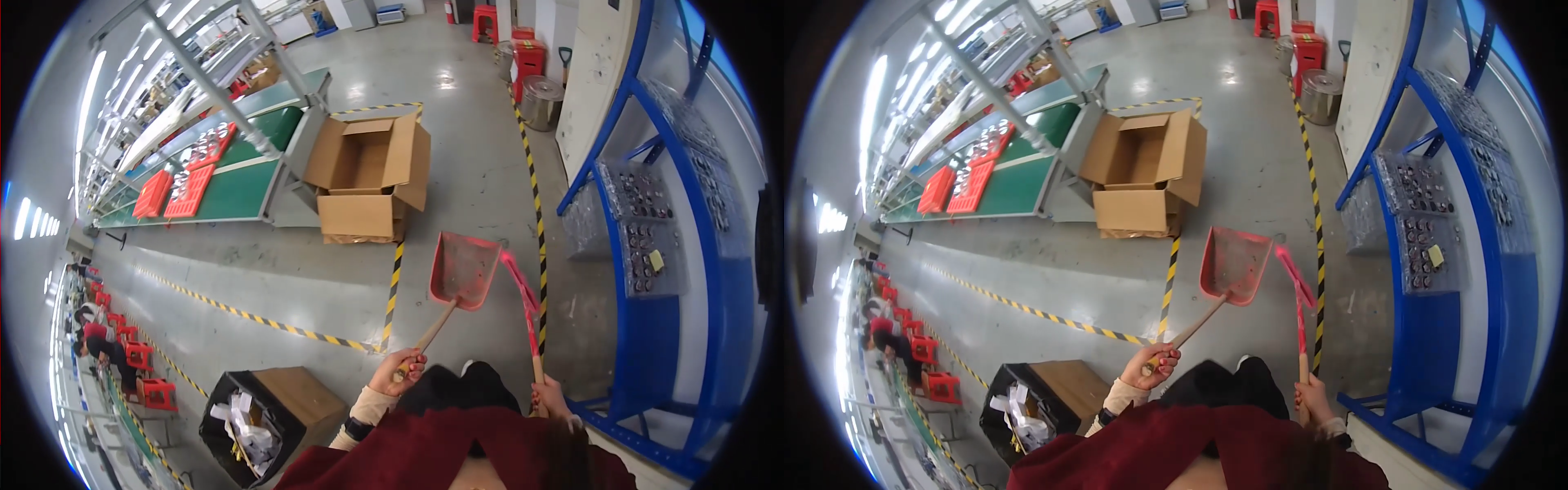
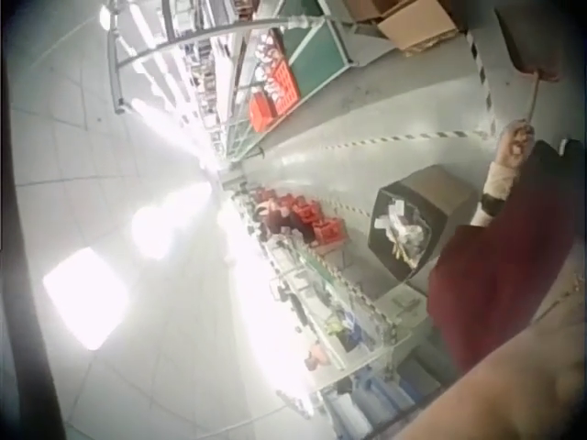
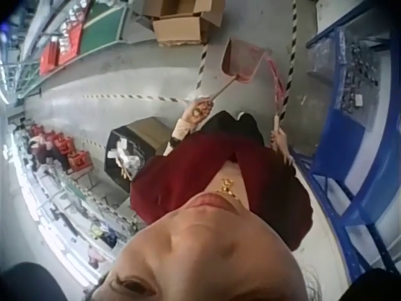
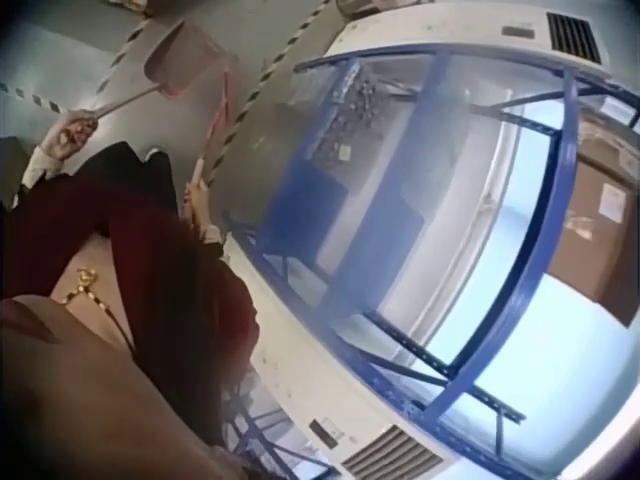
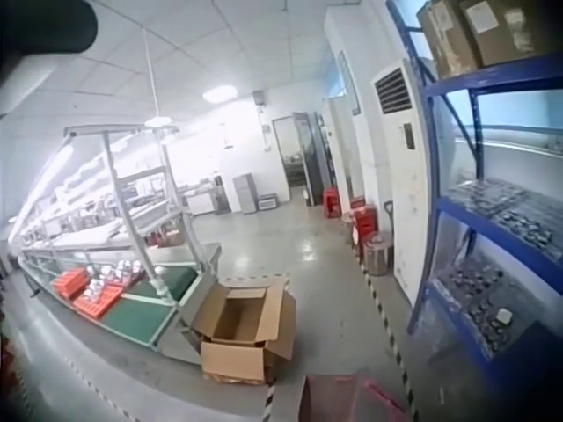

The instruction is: The person sweeps the floor with a broom and a dustpan, moving around workbenches and shifting stools and a fan to reach the surface. They collect debris into the dustpan and empty it into a trash bin.

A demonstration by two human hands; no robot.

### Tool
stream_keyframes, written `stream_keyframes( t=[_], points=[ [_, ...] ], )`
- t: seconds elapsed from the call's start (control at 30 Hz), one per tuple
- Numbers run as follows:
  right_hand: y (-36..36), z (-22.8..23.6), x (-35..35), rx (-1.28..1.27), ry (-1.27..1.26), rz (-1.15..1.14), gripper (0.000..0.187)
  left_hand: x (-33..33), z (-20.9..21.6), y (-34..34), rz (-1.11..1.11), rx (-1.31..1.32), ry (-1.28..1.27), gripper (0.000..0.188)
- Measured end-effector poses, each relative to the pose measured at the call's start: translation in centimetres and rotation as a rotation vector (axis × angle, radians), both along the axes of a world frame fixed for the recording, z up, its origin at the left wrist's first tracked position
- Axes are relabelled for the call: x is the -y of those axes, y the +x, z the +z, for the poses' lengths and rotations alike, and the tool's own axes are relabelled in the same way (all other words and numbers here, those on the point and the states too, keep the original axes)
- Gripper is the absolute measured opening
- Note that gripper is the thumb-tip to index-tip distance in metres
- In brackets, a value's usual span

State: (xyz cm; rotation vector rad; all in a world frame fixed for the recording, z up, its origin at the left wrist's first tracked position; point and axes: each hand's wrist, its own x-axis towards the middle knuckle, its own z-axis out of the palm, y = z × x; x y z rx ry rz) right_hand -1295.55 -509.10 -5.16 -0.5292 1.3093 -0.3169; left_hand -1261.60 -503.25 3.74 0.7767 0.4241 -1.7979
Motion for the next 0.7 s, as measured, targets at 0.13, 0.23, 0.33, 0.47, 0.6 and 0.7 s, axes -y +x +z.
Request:
stream_keyframes(
  t=[0.13,0.23,0.33,0.47,0.6,0.7],
  points=[
    [1.2,-0.1,11.2,-0.019,-0.052,0.063,0.005,11.6,0.7,0.7,-0.08,0.099,-0.019,0.009],
    [3.5,-1.1,20.6,0.006,-0.067,0.056,0.005,21.2,0.6,1.9,-0.107,0.241,-0.001,0.009],
    [6.6,-1.6,30.0,0.039,-0.072,0.049,0.005,31.4,0.6,4.4,-0.129,0.325,-0.009,0.009],
    [9.9,-0.3,42.7,0.004,-0.062,0.058,0.005,44.0,1.7,7.9,-0.101,0.331,-0.061,0.009],
    [12.6,0.7,54.5,-0.002,-0.07,0.099,0.006,54.9,3.3,11.7,-0.079,0.35,-0.077,0.009],
    [14.6,0.4,63.8,-0.004,-0.103,0.124,0.007,64.0,3.1,14.6,-0.085,0.39,-0.091,0.01]
  ],
)
